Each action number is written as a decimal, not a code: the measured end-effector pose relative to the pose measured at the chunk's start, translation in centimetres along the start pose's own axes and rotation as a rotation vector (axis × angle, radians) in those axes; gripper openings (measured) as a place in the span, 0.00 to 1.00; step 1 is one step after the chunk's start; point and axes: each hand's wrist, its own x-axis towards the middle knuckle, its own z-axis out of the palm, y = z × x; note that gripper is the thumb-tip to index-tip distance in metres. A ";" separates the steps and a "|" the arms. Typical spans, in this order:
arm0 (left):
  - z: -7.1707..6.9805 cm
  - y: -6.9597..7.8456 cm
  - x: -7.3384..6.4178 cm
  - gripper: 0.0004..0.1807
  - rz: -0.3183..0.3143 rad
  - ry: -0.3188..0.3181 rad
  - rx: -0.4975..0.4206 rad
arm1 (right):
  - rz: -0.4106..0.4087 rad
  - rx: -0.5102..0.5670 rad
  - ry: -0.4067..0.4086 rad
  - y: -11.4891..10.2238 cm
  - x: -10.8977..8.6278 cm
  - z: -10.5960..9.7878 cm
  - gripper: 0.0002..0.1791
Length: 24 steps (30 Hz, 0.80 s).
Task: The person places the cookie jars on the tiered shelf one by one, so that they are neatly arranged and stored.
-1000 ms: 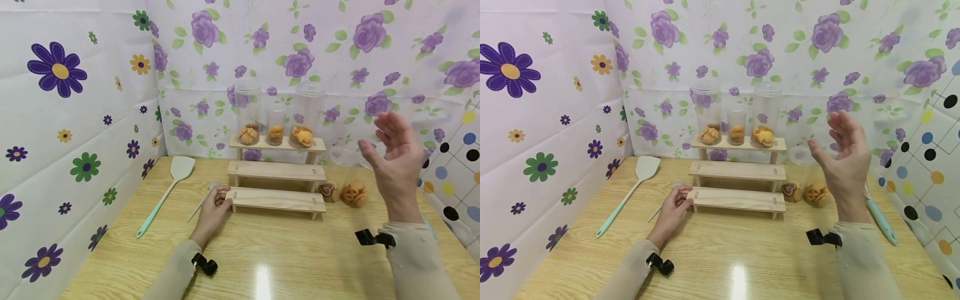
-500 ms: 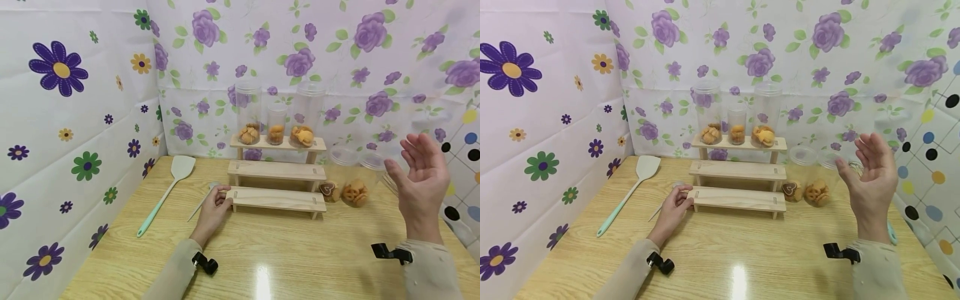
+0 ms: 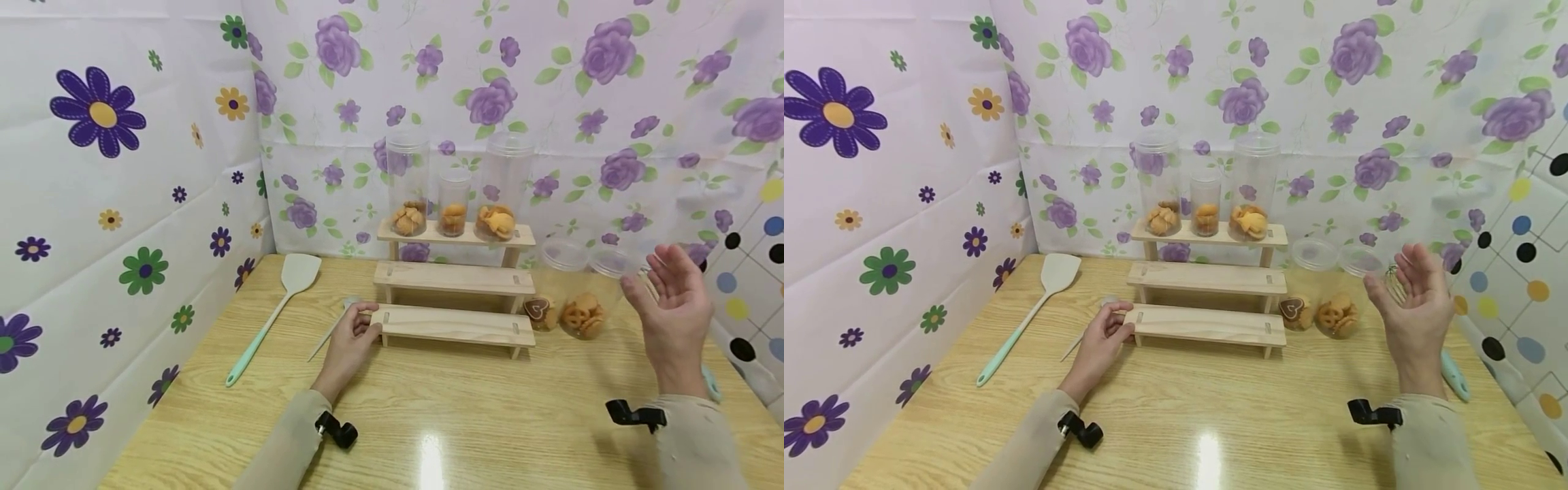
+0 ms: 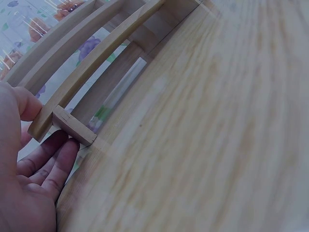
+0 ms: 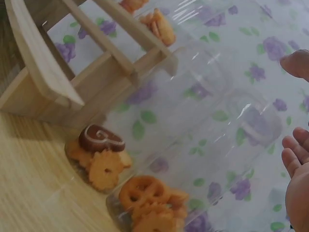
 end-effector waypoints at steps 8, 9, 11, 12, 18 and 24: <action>0.0 0.0 0.0 0.19 0.002 -0.004 0.000 | 0.156 -0.117 0.018 2.6 -0.8 -1.3 0.47; 0.1 0.1 0.0 0.19 0.001 -0.005 0.002 | 0.174 -0.133 0.018 2.9 -0.8 -1.4 0.47; 0.1 0.1 -0.1 0.19 -0.002 -0.005 0.004 | 0.203 -0.160 0.013 3.5 -1.0 -1.6 0.47; 0.1 0.1 -0.1 0.19 -0.003 -0.006 0.002 | 0.213 -0.170 0.012 3.8 -1.1 -1.6 0.47; 0.1 0.2 -0.1 0.20 -0.010 -0.004 -0.004 | 0.249 -0.239 -0.026 5.5 -1.8 -2.2 0.47; 0.1 0.3 -0.2 0.20 -0.009 -0.007 -0.003 | 0.261 -0.284 -0.060 7.3 -2.3 -2.4 0.40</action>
